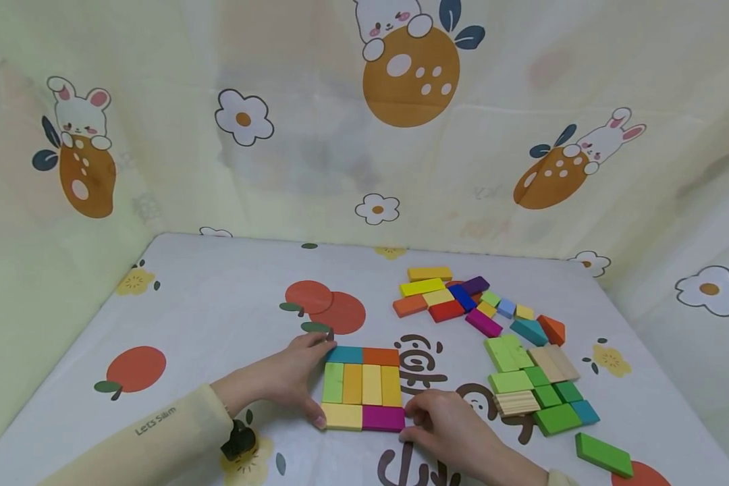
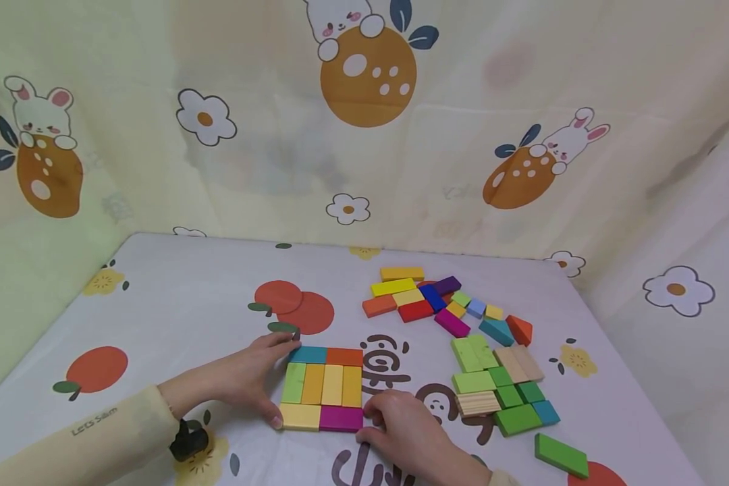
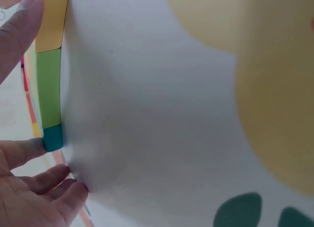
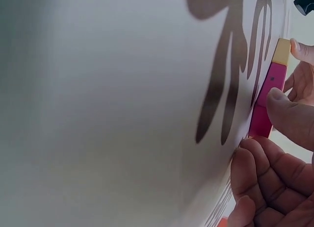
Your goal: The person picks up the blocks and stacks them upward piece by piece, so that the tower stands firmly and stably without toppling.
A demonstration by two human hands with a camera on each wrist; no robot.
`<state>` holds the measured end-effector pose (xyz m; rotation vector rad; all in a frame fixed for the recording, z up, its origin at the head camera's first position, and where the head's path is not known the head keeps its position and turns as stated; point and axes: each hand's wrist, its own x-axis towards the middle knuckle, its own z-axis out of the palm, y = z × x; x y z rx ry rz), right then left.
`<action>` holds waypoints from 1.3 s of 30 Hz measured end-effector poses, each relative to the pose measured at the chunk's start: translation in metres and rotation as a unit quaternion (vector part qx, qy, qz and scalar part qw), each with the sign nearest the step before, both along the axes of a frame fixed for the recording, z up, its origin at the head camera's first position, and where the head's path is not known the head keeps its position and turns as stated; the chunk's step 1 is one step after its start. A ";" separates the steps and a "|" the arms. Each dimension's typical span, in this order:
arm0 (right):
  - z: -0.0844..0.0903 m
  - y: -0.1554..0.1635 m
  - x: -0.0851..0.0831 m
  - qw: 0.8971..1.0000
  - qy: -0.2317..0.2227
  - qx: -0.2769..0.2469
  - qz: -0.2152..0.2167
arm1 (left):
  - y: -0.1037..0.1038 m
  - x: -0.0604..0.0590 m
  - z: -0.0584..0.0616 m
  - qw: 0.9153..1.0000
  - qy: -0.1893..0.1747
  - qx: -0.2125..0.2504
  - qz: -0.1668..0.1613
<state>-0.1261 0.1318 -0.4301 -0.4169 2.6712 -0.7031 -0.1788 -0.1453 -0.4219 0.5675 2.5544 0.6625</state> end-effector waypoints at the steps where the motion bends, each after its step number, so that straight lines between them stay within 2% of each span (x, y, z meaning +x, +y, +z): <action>1: 0.000 0.001 0.000 1.000 -0.001 -0.001 0.001 | 0.000 0.000 0.000 1.000 0.000 -0.001 0.000; 8: 0.001 0.008 0.000 1.000 -0.003 -0.009 0.016 | 0.001 0.000 0.001 1.000 0.001 -0.005 0.003; 17: 0.002 0.009 0.000 1.000 -0.008 -0.010 0.018 | 0.003 0.002 -0.004 1.000 0.016 0.011 0.015; 22: 0.009 0.013 -0.004 1.000 0.009 0.007 -0.013 | 0.004 0.003 -0.003 1.000 0.014 0.009 0.017; 26: 0.020 0.038 -0.020 0.998 0.045 0.024 -0.044 | 0.004 0.002 -0.003 1.000 0.016 0.011 0.014; 32: 0.024 0.111 -0.057 0.989 0.134 0.051 -0.042 | 0.004 0.002 -0.003 1.000 0.016 0.010 0.016; 35: 0.022 0.139 -0.069 0.988 0.136 0.072 -0.018 | 0.005 0.003 -0.003 1.000 0.014 0.012 0.022; 39: 0.021 0.158 -0.080 0.987 0.117 0.105 0.030 | 0.005 0.003 -0.003 1.000 0.015 0.010 0.024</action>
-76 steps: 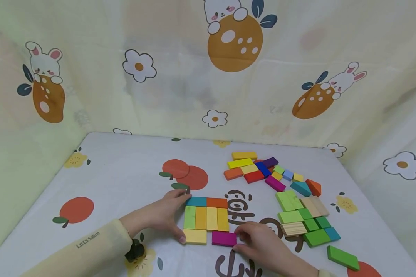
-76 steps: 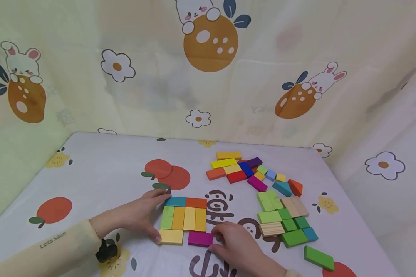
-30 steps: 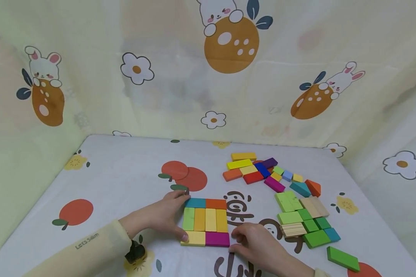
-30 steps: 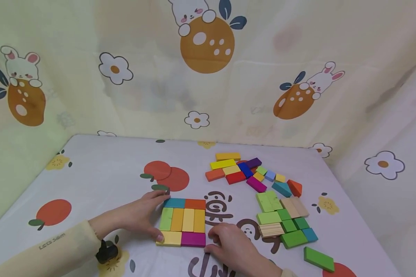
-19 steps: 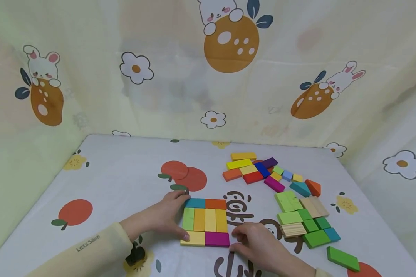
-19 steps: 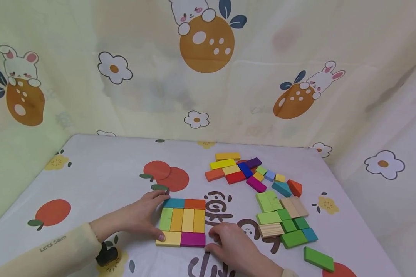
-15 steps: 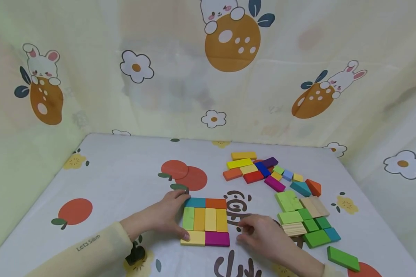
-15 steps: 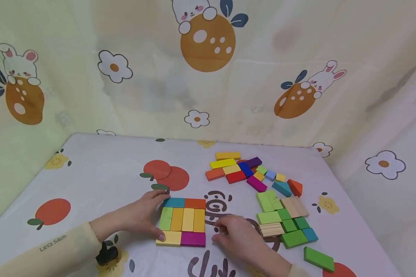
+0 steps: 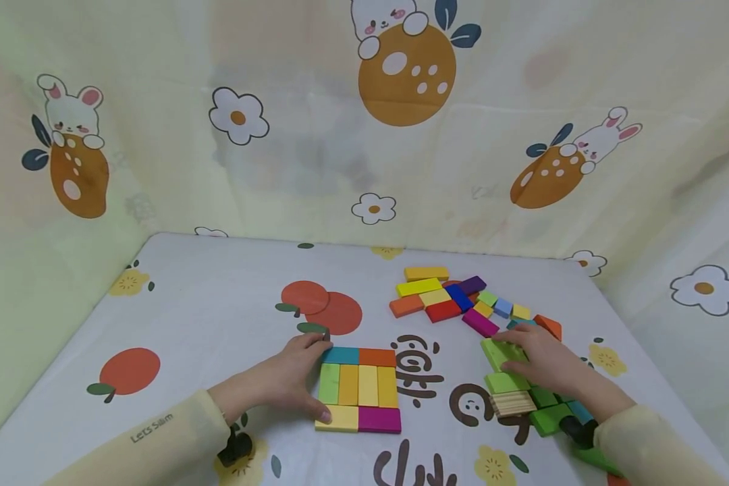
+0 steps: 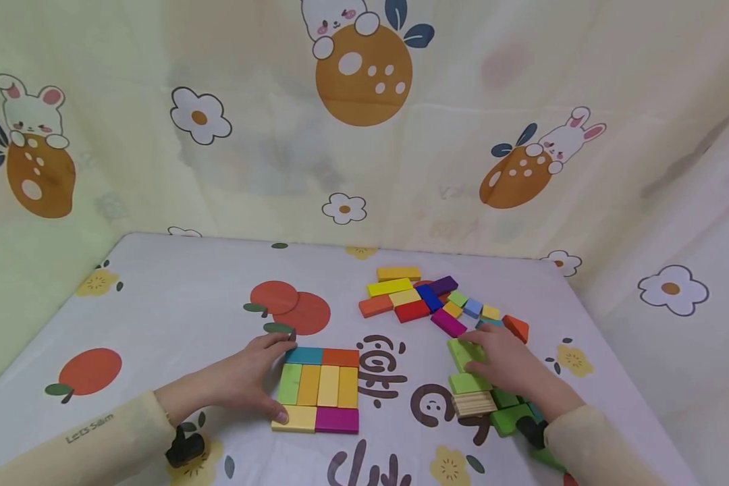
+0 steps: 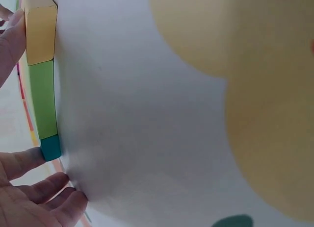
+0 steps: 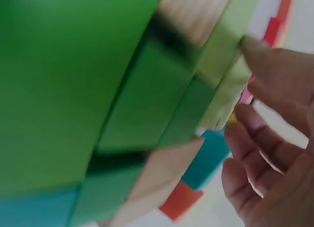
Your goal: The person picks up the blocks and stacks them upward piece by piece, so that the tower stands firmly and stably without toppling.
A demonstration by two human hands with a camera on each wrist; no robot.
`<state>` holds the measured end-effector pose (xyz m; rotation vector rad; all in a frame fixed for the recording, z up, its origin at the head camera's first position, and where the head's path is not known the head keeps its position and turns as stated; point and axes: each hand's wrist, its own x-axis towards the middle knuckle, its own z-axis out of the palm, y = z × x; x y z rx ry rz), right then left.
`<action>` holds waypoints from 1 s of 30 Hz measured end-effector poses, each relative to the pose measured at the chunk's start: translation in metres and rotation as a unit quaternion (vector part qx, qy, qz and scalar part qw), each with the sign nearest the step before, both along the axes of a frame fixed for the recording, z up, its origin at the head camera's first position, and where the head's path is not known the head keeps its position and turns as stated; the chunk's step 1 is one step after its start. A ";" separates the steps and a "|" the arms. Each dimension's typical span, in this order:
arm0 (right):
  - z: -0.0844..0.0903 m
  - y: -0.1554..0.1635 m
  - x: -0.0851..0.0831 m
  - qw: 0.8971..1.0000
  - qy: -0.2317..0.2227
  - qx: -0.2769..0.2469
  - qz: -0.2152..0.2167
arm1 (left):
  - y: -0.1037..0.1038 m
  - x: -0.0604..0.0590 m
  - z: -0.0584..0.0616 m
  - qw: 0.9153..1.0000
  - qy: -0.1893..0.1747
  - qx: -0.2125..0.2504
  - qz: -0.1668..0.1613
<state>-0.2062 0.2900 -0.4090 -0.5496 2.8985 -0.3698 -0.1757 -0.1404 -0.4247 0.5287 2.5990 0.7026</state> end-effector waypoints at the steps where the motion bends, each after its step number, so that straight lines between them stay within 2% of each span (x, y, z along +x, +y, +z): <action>1: 0.000 0.003 -0.003 1.000 -0.002 0.009 0.010 | 0.000 0.000 0.000 1.000 0.000 -0.001 0.000; 5: 0.003 0.011 -0.011 0.999 -0.017 0.019 0.032 | 0.000 0.001 0.001 1.000 0.002 -0.002 0.001; 10: 0.001 0.021 -0.015 0.999 -0.033 0.002 0.032 | 0.000 0.000 0.000 1.000 0.007 -0.001 -0.002; 13: -0.002 0.024 -0.015 0.999 -0.015 0.006 0.045 | 0.000 -0.001 -0.001 1.000 0.010 -0.002 -0.005; 18: -0.005 0.023 -0.014 0.995 0.031 0.053 0.075 | 0.000 -0.001 0.000 1.000 0.007 -0.005 -0.003; 30: -0.008 0.000 -0.012 0.998 0.004 0.030 0.053 | -0.001 0.000 -0.001 1.000 0.002 -0.002 -0.001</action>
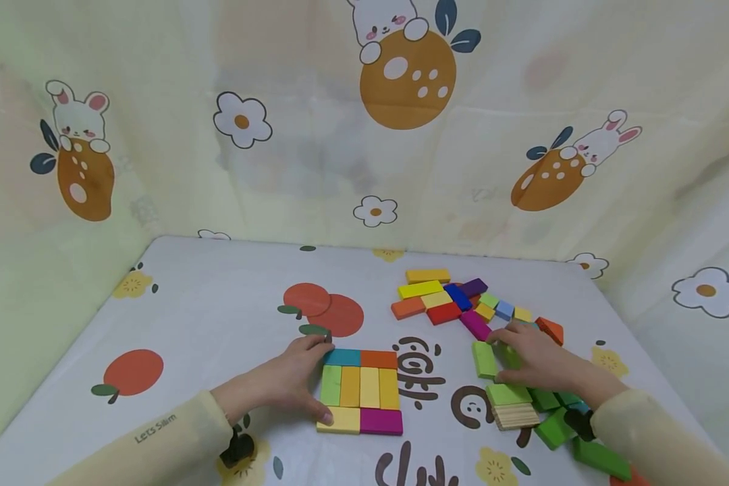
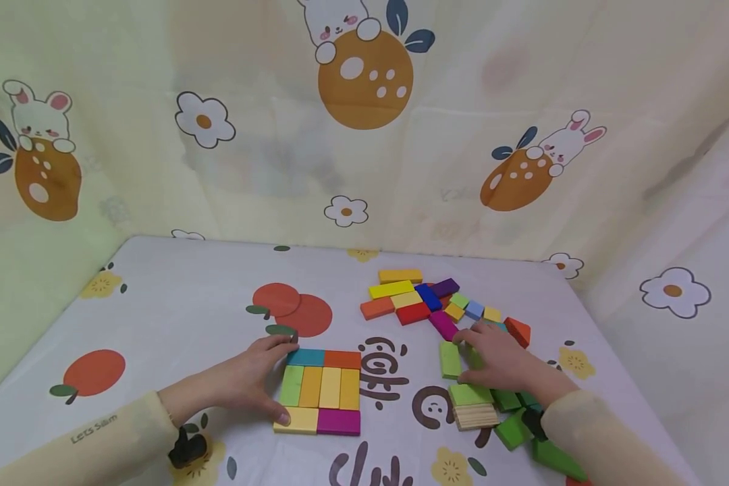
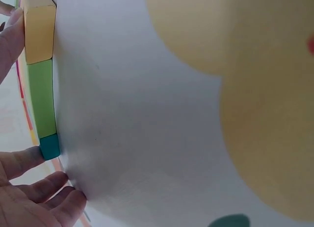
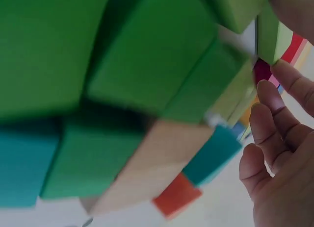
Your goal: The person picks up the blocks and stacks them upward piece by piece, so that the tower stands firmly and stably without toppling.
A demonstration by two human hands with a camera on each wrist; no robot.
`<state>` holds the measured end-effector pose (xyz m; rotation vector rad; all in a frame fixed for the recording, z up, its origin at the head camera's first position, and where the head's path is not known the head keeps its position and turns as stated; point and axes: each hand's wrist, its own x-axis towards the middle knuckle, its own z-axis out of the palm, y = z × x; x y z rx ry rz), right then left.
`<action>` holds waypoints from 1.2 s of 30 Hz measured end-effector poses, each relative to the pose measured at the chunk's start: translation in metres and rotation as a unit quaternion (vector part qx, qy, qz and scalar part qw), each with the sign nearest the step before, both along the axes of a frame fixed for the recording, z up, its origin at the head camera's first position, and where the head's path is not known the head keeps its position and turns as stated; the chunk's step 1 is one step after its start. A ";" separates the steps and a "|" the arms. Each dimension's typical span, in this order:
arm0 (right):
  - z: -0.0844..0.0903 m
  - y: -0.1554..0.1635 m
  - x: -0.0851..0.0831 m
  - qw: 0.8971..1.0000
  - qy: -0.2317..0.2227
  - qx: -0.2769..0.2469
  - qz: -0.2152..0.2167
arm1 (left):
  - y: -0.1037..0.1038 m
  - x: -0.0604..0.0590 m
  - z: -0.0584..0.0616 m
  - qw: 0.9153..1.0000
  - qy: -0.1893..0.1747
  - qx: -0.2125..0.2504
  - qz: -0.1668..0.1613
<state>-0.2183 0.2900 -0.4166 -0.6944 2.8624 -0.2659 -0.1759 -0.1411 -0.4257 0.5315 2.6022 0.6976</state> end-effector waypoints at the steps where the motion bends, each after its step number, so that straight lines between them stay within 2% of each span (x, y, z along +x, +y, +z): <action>1: -0.001 -0.003 0.001 1.000 -0.002 0.002 0.000 | 0.000 0.000 0.000 1.000 0.000 0.000 0.000; 12: 0.002 -0.017 0.001 0.999 -0.003 0.038 -0.008 | -0.001 0.002 0.001 1.000 0.001 0.001 -0.005; 16: 0.004 -0.027 0.002 0.999 0.008 0.036 -0.006 | -0.002 0.002 0.001 1.000 0.001 0.001 -0.007; 21: 0.014 -0.077 0.010 0.999 0.034 0.013 0.029 | -0.003 0.000 -0.001 1.000 0.003 0.001 -0.006; 28: 0.017 -0.170 0.023 0.996 -0.006 -0.011 0.092 | -0.005 -0.001 -0.004 1.000 0.012 0.012 -0.012; 32: 0.014 -0.198 0.026 0.992 0.004 -0.010 0.123 | -0.006 -0.001 -0.003 1.000 0.011 0.015 -0.017; 36: 0.011 -0.211 0.028 0.990 0.016 -0.003 0.137 | -0.007 -0.001 -0.001 1.000 0.012 0.016 -0.021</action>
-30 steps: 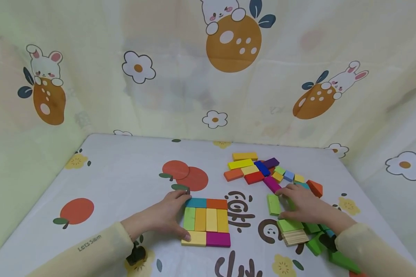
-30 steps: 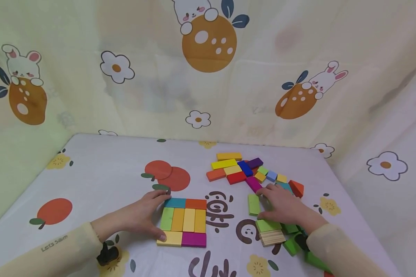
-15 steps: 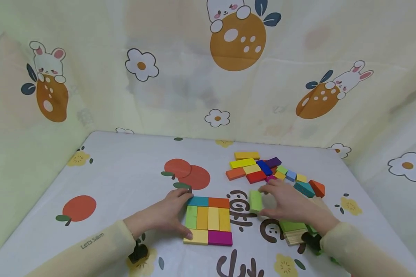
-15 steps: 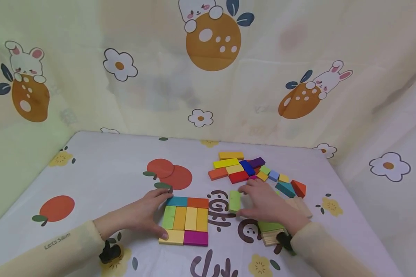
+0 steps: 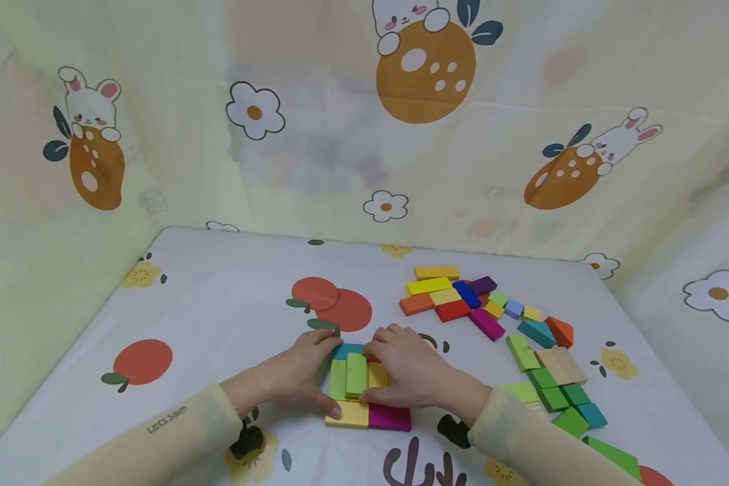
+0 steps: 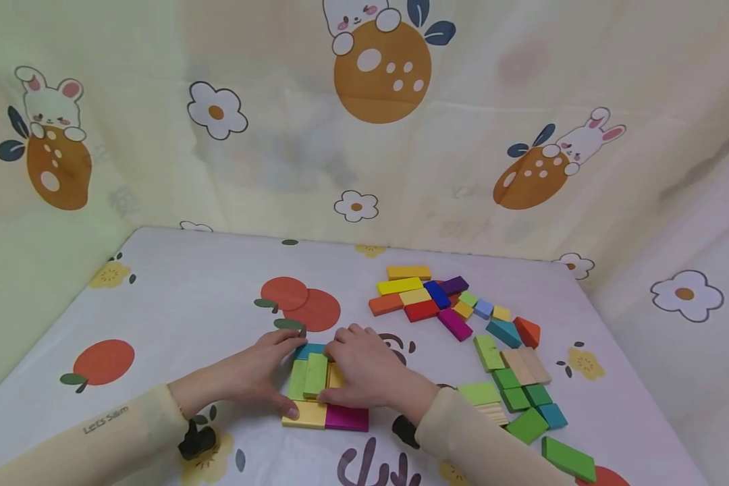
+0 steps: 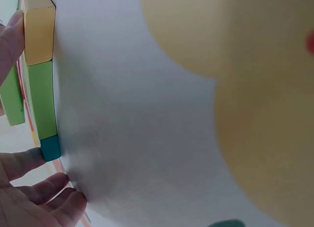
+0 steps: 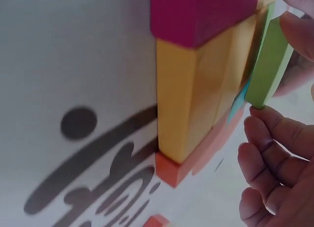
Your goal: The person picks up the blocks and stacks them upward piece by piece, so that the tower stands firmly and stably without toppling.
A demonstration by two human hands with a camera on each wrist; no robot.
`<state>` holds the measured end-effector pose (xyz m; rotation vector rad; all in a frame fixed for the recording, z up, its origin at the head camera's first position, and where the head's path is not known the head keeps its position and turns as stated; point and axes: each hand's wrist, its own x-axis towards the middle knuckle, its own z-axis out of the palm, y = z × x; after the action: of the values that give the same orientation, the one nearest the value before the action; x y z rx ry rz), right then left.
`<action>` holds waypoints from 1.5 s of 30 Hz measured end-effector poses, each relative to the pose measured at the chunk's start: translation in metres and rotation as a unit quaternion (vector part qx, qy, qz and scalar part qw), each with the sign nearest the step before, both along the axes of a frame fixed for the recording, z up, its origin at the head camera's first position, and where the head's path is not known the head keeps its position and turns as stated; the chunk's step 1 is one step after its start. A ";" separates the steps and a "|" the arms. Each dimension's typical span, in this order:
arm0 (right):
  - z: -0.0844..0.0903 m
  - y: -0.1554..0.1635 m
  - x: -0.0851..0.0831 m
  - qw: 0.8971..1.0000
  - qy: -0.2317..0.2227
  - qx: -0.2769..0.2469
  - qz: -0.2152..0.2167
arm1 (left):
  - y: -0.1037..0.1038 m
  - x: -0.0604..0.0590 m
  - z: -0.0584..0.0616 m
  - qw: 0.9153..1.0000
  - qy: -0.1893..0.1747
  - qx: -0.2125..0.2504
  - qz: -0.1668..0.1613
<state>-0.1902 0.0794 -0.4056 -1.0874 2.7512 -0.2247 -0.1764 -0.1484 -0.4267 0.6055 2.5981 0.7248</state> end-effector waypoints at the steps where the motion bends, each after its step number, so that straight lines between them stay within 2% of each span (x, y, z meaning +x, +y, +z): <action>1: -0.001 -0.001 0.000 1.000 -0.001 0.001 0.001 | 0.000 0.000 0.001 1.000 0.001 0.000 -0.001; 23: -0.006 -0.007 0.003 1.000 -0.019 0.009 -0.014 | 0.002 0.002 0.001 1.000 0.004 -0.002 0.001; 30: -0.006 -0.001 0.005 1.000 -0.013 -0.008 -0.025 | 0.002 0.001 0.001 1.000 0.001 -0.001 0.002; 34: -0.003 0.017 0.006 0.997 -0.039 -0.043 -0.053 | 0.003 0.001 0.001 1.000 0.002 -0.003 0.004; 38: 0.002 0.050 0.007 0.988 -0.074 -0.093 -0.097 | 0.005 0.001 0.001 1.000 0.006 -0.004 0.007; 45: 0.004 0.134 0.007 0.977 -0.035 -0.148 -0.150 | 0.005 0.003 0.002 1.000 0.006 -0.005 0.008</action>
<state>-0.1828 0.2131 -0.4019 -0.6943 2.8673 -0.7199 -0.1733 -0.1435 -0.4250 0.5893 2.6186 0.7160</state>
